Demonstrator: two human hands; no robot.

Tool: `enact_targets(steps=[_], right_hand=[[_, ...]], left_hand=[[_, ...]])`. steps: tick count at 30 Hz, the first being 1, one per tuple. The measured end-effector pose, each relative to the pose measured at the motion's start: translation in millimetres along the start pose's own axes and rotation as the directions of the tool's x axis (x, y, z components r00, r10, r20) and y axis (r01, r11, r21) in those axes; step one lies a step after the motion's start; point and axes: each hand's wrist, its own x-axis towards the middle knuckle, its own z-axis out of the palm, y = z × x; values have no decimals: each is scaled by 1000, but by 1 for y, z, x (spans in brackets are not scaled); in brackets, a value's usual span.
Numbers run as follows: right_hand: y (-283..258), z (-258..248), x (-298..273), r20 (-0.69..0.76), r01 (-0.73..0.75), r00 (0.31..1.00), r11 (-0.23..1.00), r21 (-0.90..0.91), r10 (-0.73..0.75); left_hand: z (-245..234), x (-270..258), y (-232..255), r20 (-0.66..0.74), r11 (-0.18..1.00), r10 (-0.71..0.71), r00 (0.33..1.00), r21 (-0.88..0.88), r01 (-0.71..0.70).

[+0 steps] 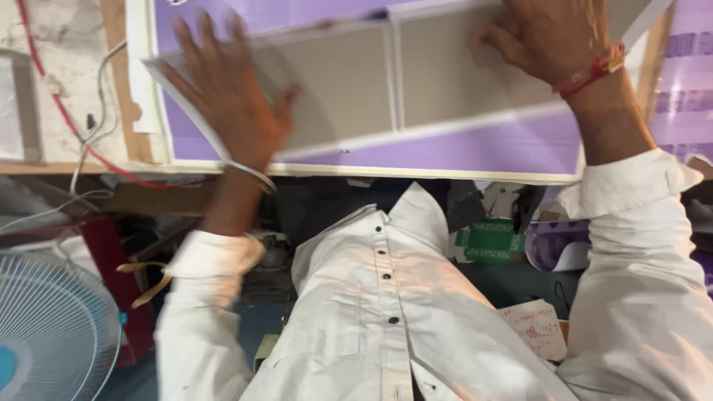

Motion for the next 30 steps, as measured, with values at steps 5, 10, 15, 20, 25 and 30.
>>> enact_targets(steps=[5, 10, 15, 20, 25, 30], right_hand=[[-23, -34, 19, -230, 63, 967, 975, -214, -113], [-41, -37, -9, -408, 91, 901, 984, -156, -148], [-39, -27, -44, -476, 148, 854, 975, -166, -210], [-33, -11, -71, -465, 148, 860, 974, -170, -212], [-70, -6, -112, -614, 203, 754, 972, -121, -234], [-90, -33, -121, -411, 60, 909, 998, -27, -66]], left_hand=[[-7, 45, -41, 240, 980, 149, 959, -166, -110], [-8, 31, -37, 44, 960, 232, 972, -173, -221], [-41, 13, -23, 118, 958, 224, 968, -211, -196], [-92, -14, 10, 260, 941, 308, 915, -222, -254], [-121, -30, 32, 233, 924, 340, 911, -263, -277], [-121, -18, 33, 290, 916, 362, 886, -288, -280]])
